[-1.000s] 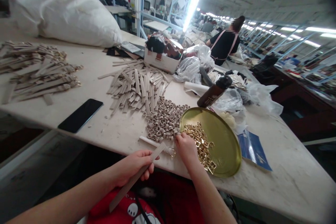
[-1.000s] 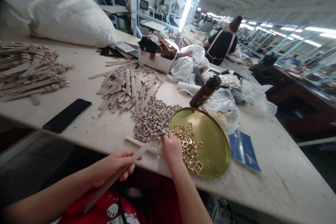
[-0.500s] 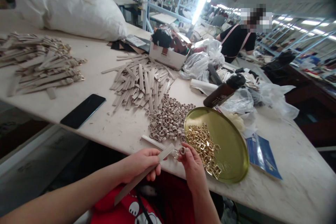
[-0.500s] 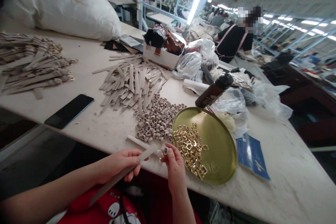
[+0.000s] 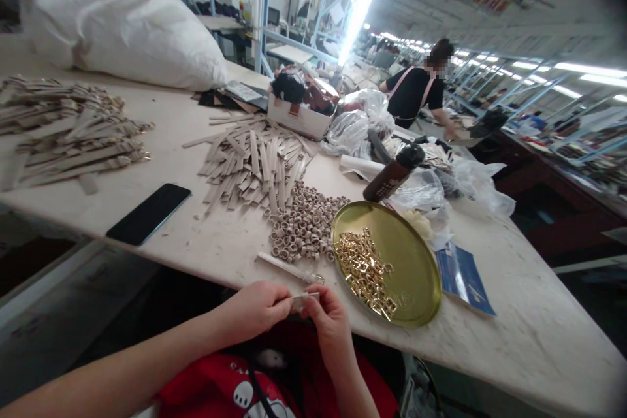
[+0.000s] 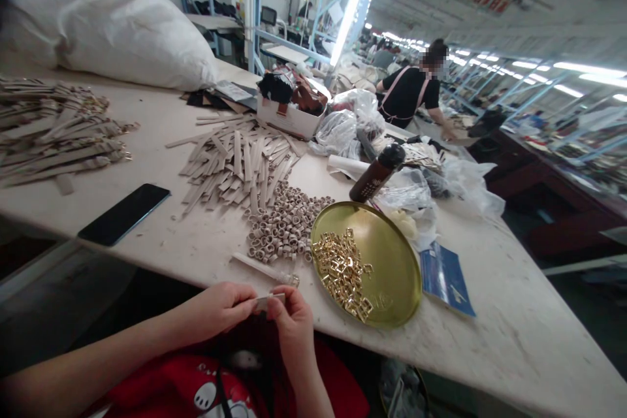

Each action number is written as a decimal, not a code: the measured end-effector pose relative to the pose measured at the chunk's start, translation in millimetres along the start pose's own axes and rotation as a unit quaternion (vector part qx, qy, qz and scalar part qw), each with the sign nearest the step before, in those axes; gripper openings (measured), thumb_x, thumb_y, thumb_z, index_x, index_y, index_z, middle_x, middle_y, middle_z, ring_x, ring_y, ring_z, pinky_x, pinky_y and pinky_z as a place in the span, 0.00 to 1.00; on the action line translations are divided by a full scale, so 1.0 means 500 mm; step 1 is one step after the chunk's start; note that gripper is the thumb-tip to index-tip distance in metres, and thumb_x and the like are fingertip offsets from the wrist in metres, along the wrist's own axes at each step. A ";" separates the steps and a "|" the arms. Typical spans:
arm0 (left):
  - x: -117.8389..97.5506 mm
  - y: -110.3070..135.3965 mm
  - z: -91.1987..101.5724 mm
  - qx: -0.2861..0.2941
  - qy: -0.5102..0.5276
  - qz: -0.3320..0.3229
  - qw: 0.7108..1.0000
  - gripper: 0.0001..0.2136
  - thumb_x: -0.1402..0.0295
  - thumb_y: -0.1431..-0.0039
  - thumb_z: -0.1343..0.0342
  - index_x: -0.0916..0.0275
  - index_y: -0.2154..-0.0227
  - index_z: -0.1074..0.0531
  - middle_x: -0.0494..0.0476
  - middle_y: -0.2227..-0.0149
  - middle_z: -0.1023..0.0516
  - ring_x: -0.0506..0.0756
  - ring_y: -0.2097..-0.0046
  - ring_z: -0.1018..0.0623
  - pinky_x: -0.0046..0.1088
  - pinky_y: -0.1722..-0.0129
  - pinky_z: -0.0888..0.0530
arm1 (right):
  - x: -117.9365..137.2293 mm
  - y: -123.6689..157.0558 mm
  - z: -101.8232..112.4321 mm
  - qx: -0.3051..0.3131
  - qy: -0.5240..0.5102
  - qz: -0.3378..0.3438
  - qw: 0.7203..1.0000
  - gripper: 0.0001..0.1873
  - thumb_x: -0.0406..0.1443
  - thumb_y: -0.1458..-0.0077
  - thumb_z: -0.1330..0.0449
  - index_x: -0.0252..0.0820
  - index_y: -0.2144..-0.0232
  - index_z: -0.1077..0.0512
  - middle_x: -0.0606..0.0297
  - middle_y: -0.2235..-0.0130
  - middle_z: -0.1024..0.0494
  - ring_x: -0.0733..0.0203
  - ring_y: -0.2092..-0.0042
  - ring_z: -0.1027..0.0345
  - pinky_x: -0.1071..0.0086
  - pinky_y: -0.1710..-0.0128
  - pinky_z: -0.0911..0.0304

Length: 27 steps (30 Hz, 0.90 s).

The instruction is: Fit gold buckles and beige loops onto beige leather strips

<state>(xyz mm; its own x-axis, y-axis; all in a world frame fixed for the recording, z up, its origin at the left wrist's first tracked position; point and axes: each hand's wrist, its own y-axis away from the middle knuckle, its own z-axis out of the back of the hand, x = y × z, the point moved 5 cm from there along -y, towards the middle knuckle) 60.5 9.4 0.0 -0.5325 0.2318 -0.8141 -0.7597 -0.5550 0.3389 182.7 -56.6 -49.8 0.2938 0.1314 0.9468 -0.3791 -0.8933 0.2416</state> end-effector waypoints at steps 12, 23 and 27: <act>0.047 -0.033 -0.001 -0.042 0.131 -0.021 0.990 0.18 0.52 0.43 0.60 0.63 0.74 0.37 0.46 0.82 0.37 0.49 0.79 0.37 0.22 0.79 0.43 | 0.031 -0.027 0.024 -0.014 0.255 0.126 0.959 0.13 0.44 0.47 0.47 0.40 0.68 0.31 0.65 0.70 0.29 0.62 0.68 0.36 0.70 0.67 0.41; 0.081 -0.078 -0.044 0.007 0.271 0.022 0.962 0.21 0.45 0.48 0.59 0.61 0.75 0.42 0.39 0.87 0.49 0.45 0.85 0.48 0.22 0.84 0.51 | 0.117 -0.228 0.107 -0.051 0.713 0.127 0.688 0.06 0.32 0.52 0.42 0.41 0.68 0.29 0.58 0.65 0.28 0.57 0.64 0.34 0.69 0.66 0.44; 0.080 -0.078 -0.036 0.008 0.268 0.030 0.963 0.22 0.43 0.50 0.59 0.61 0.75 0.43 0.38 0.89 0.49 0.45 0.86 0.49 0.22 0.85 0.52 | 0.107 -0.236 0.100 -0.049 0.694 0.124 0.708 0.04 0.30 0.53 0.42 0.40 0.71 0.29 0.58 0.67 0.28 0.57 0.65 0.35 0.69 0.67 0.46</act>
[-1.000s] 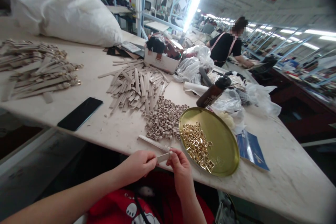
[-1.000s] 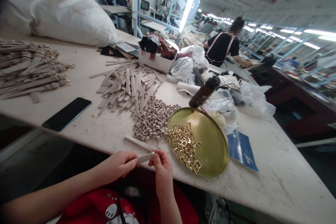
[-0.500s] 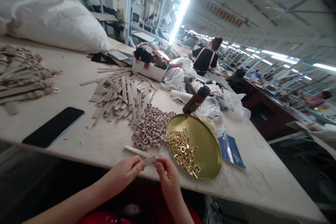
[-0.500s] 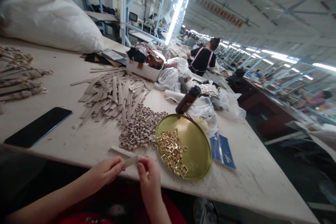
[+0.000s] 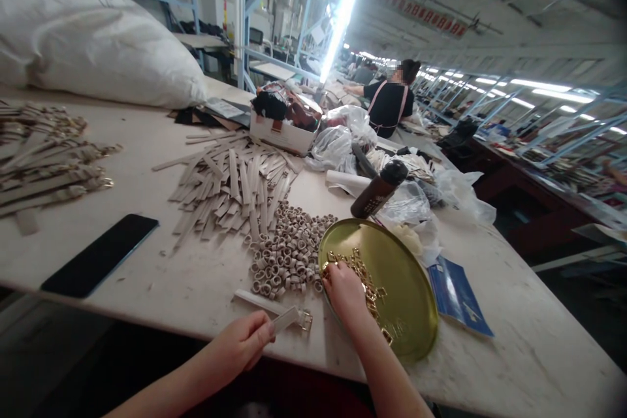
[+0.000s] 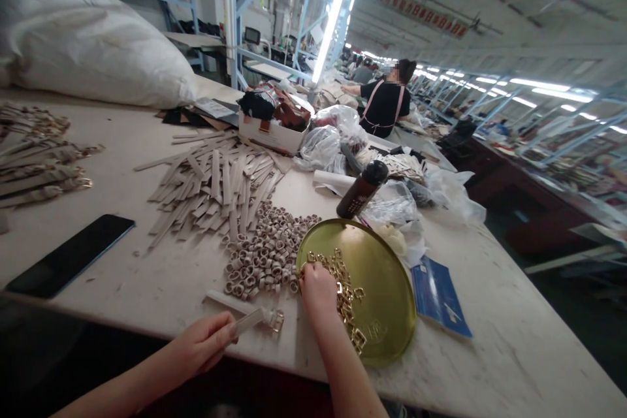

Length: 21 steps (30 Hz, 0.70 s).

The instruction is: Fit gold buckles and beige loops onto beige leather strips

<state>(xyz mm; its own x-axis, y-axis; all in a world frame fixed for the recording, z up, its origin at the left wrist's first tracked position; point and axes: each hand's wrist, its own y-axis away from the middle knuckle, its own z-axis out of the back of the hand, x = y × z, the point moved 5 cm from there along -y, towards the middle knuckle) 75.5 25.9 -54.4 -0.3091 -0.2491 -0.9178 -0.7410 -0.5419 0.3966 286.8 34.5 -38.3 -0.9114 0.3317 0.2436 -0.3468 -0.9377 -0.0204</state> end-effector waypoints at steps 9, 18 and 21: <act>-0.041 0.017 0.011 -0.026 -0.017 -0.021 0.999 0.20 0.47 0.48 0.58 0.62 0.74 0.42 0.40 0.88 0.44 0.44 0.86 0.47 0.21 0.86 0.51 | -0.013 0.023 0.045 -0.051 -0.165 -0.038 0.984 0.08 0.35 0.46 0.48 0.39 0.75 0.33 0.62 0.71 0.32 0.61 0.68 0.38 0.69 0.67 0.45; -0.107 0.017 -0.015 -0.059 0.118 -0.075 0.988 0.17 0.53 0.51 0.48 0.62 0.73 0.41 0.40 0.85 0.44 0.43 0.84 0.46 0.18 0.86 0.49 | 0.152 0.180 0.034 0.119 -0.775 -0.115 0.610 0.13 0.43 0.56 0.37 0.40 0.73 0.32 0.71 0.76 0.35 0.70 0.76 0.46 0.75 0.75 0.46; -0.105 0.033 -0.021 -0.068 0.125 -0.064 0.988 0.15 0.55 0.52 0.48 0.63 0.75 0.41 0.40 0.86 0.45 0.42 0.84 0.48 0.17 0.86 0.50 | 0.176 0.210 0.019 0.137 -0.769 -0.101 0.617 0.12 0.42 0.54 0.38 0.39 0.74 0.32 0.71 0.76 0.34 0.71 0.76 0.45 0.76 0.75 0.47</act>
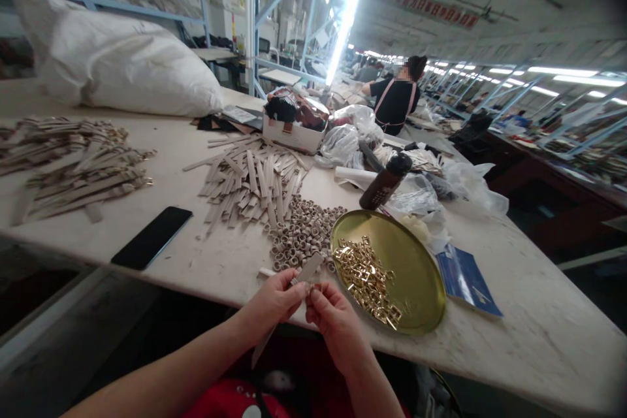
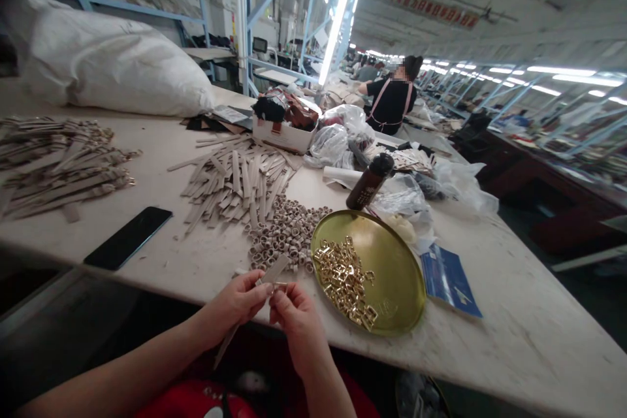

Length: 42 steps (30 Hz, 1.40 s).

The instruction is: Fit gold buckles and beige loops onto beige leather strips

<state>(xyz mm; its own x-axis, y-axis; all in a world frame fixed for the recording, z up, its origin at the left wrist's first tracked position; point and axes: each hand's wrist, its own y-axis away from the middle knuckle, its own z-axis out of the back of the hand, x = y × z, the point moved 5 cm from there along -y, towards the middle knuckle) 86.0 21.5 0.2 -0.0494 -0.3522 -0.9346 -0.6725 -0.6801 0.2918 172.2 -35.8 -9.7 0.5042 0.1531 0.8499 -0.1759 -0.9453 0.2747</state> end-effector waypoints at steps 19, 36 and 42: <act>0.039 0.006 0.037 0.062 -0.241 -0.006 0.968 0.15 0.56 0.43 0.58 0.63 0.72 0.35 0.45 0.81 0.40 0.47 0.78 0.39 0.21 0.78 0.41 | -0.036 -0.019 0.078 -0.172 -0.141 -0.023 0.975 0.15 0.36 0.62 0.33 0.43 0.66 0.26 0.69 0.72 0.29 0.72 0.77 0.39 0.77 0.77 0.38; 0.056 0.005 0.000 0.105 -0.126 0.057 0.985 0.12 0.58 0.46 0.55 0.63 0.73 0.40 0.43 0.83 0.40 0.44 0.83 0.44 0.18 0.84 0.47 | -0.075 0.010 0.045 -0.138 0.006 0.048 0.989 0.10 0.42 0.50 0.42 0.41 0.69 0.31 0.70 0.72 0.30 0.68 0.72 0.38 0.74 0.71 0.40; 0.071 0.022 0.000 0.068 -0.126 0.098 0.985 0.11 0.59 0.48 0.54 0.62 0.76 0.41 0.41 0.87 0.41 0.43 0.87 0.46 0.17 0.88 0.50 | -0.091 0.023 0.034 -0.115 -0.093 -0.011 0.989 0.11 0.42 0.51 0.41 0.40 0.73 0.33 0.71 0.76 0.32 0.69 0.75 0.41 0.74 0.73 0.40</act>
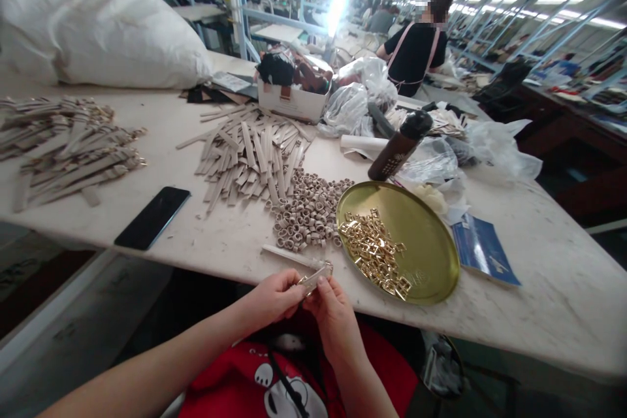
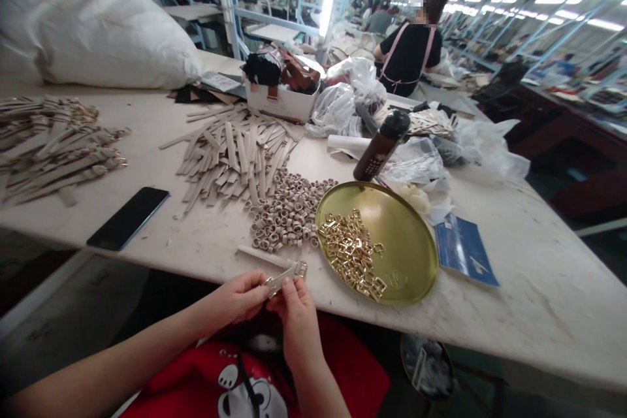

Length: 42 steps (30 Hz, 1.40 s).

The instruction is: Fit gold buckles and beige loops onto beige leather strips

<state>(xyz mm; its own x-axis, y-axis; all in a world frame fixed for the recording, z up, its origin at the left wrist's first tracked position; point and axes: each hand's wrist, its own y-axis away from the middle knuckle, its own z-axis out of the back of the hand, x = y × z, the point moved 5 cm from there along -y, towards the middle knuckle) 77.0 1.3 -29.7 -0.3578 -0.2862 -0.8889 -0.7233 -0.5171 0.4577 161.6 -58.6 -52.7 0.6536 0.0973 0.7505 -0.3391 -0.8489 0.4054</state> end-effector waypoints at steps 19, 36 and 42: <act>0.001 0.041 -0.003 0.010 -0.001 -0.047 0.999 0.16 0.54 0.46 0.54 0.64 0.71 0.39 0.46 0.80 0.33 0.43 0.85 0.42 0.19 0.87 0.48 | 0.030 0.034 -0.012 0.005 0.179 0.109 0.978 0.10 0.41 0.51 0.41 0.40 0.74 0.34 0.72 0.77 0.33 0.68 0.73 0.41 0.73 0.71 0.43; 0.017 0.020 0.003 0.031 0.026 0.003 0.999 0.14 0.57 0.51 0.49 0.64 0.74 0.38 0.46 0.80 0.33 0.43 0.84 0.42 0.19 0.86 0.47 | 0.003 0.014 0.002 0.078 0.122 0.007 0.989 0.09 0.41 0.48 0.43 0.40 0.71 0.33 0.70 0.75 0.32 0.68 0.74 0.40 0.72 0.71 0.42; 0.023 0.023 0.011 -0.025 -0.082 -0.008 0.996 0.10 0.61 0.51 0.51 0.64 0.75 0.36 0.46 0.79 0.33 0.46 0.80 0.38 0.20 0.82 0.42 | -0.007 0.010 0.000 0.072 0.173 0.034 0.982 0.10 0.41 0.50 0.42 0.40 0.73 0.35 0.70 0.76 0.32 0.66 0.73 0.39 0.71 0.71 0.42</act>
<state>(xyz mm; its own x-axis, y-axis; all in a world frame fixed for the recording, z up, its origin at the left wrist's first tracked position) 61.2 -3.3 -34.8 -0.4406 -0.1436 -0.8861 -0.7013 -0.5612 0.4396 157.9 -63.2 -53.5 0.3560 0.1876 0.9155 -0.2591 -0.9214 0.2896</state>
